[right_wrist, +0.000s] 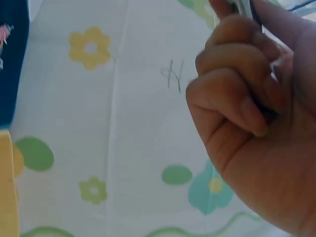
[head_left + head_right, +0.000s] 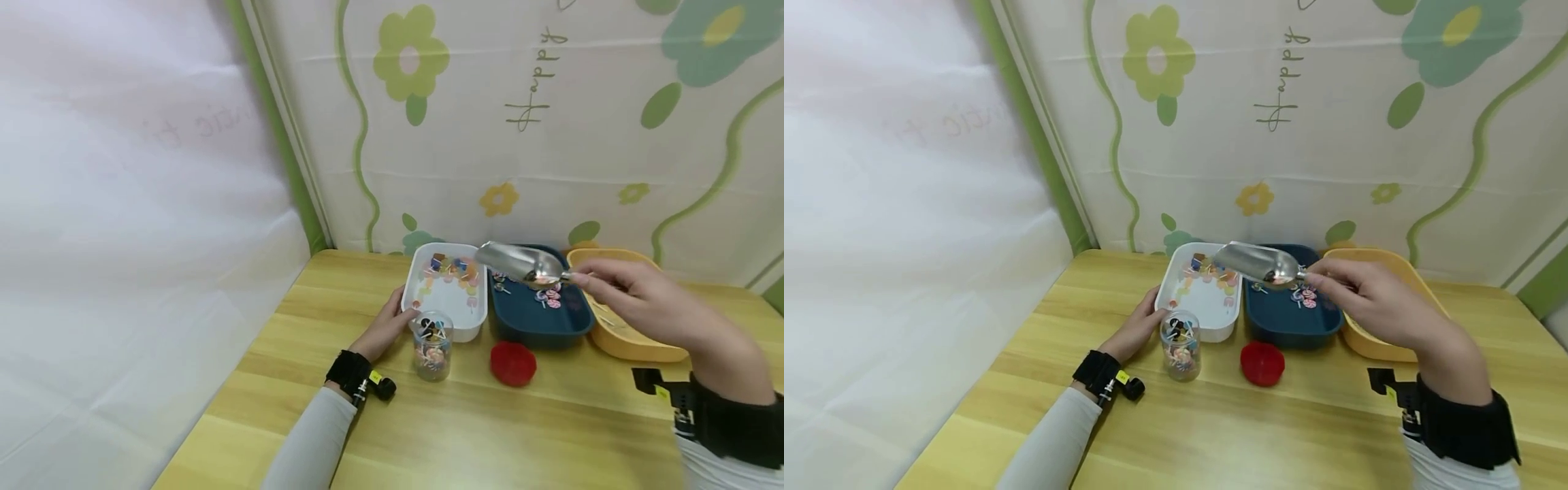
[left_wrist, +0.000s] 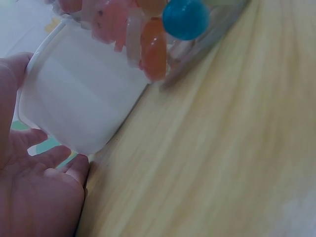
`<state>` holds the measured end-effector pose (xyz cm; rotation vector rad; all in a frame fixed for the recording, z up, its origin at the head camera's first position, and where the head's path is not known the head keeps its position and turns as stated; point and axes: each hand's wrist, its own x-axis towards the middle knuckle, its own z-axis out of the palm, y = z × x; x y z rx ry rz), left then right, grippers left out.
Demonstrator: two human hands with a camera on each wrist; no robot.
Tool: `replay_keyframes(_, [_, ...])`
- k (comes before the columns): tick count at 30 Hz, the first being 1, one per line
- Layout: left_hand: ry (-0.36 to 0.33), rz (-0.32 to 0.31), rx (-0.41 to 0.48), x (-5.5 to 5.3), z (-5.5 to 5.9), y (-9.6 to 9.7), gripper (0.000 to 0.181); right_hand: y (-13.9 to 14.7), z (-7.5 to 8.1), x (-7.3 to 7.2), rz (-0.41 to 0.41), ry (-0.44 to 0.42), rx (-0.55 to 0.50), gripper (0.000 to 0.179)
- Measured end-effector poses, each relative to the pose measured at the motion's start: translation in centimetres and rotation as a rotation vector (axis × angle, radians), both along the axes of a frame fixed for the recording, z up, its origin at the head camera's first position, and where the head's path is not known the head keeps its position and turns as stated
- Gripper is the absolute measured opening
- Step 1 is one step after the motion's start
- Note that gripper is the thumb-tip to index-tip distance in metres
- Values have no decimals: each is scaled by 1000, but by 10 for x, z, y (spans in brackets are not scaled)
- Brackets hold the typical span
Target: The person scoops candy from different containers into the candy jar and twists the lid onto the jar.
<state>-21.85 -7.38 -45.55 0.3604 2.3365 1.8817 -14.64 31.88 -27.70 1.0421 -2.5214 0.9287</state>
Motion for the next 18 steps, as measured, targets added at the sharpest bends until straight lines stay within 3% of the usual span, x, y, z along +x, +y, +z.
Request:
replay_keyframes(4, [13,0,6,-1,2,1,64,-17,-3,-2,36,4,87,21])
replay_keyframes(9, [8,-19,29,-1,2,1,64,-30,-8,0,91,-107,171,17])
replay_keyframes(18, [-5,-13,30,-1,3,2,66,-43,-9,8,48,-146,249,15])
